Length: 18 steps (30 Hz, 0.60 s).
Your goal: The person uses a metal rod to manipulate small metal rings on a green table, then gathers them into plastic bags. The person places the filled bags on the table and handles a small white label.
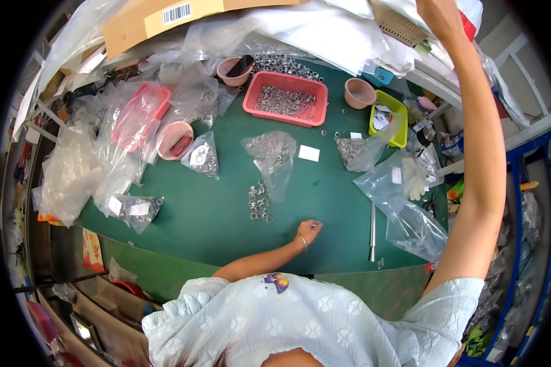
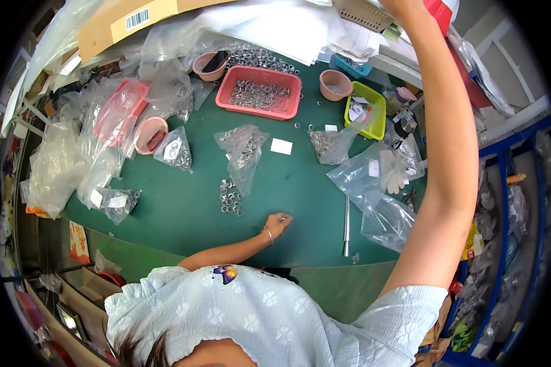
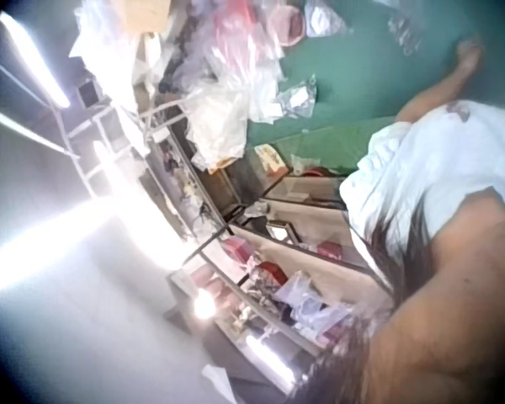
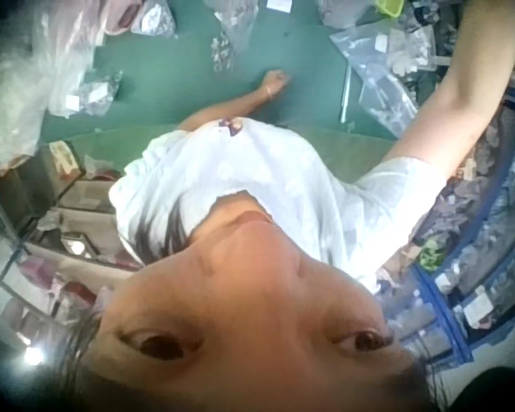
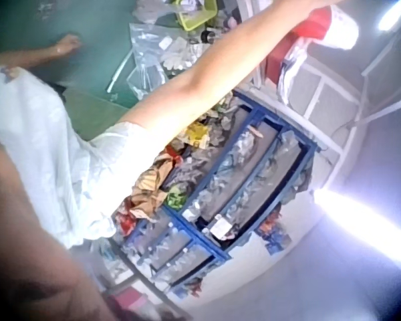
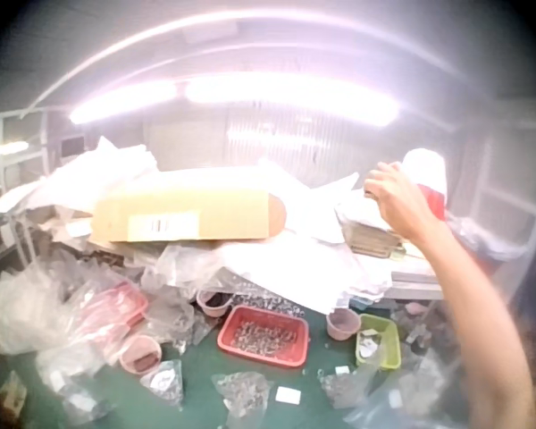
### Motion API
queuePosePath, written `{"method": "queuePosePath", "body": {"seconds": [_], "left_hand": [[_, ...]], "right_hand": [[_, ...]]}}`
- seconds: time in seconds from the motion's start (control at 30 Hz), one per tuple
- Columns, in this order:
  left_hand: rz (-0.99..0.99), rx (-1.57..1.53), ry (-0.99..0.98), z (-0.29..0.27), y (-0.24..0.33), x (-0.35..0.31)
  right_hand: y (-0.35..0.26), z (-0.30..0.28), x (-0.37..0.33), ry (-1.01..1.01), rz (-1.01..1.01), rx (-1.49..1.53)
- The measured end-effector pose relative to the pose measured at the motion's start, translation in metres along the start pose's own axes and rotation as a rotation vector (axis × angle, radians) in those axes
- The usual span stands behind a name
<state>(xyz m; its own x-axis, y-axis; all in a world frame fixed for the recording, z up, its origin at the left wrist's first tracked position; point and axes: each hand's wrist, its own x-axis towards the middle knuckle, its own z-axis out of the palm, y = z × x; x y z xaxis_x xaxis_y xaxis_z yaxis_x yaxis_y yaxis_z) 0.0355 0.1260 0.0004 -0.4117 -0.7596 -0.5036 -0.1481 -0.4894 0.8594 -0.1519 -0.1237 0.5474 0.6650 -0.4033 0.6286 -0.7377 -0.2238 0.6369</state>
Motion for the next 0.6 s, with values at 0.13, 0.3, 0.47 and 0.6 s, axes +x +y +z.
{"method": "queuePosePath", "body": {"seconds": [0.13, 0.3, 0.47, 0.6], "left_hand": [[-0.002, -0.011, 0.046, 0.018, 0.002, 0.007], [0.283, 0.258, 0.248, 0.026, 0.002, 0.026], [0.597, 0.613, 0.387, 0.017, -0.006, 0.045], [0.666, 0.732, 0.366, 0.022, -0.004, 0.044]], "right_hand": [[0.006, -0.011, -0.012, 0.018, -0.029, -0.049], [-0.006, -0.019, -0.043, 0.171, 0.113, -0.090], [-0.171, -0.099, -0.210, -0.267, 0.545, 0.600], [-0.334, -0.223, -0.403, -1.518, 0.950, 1.162]]}}
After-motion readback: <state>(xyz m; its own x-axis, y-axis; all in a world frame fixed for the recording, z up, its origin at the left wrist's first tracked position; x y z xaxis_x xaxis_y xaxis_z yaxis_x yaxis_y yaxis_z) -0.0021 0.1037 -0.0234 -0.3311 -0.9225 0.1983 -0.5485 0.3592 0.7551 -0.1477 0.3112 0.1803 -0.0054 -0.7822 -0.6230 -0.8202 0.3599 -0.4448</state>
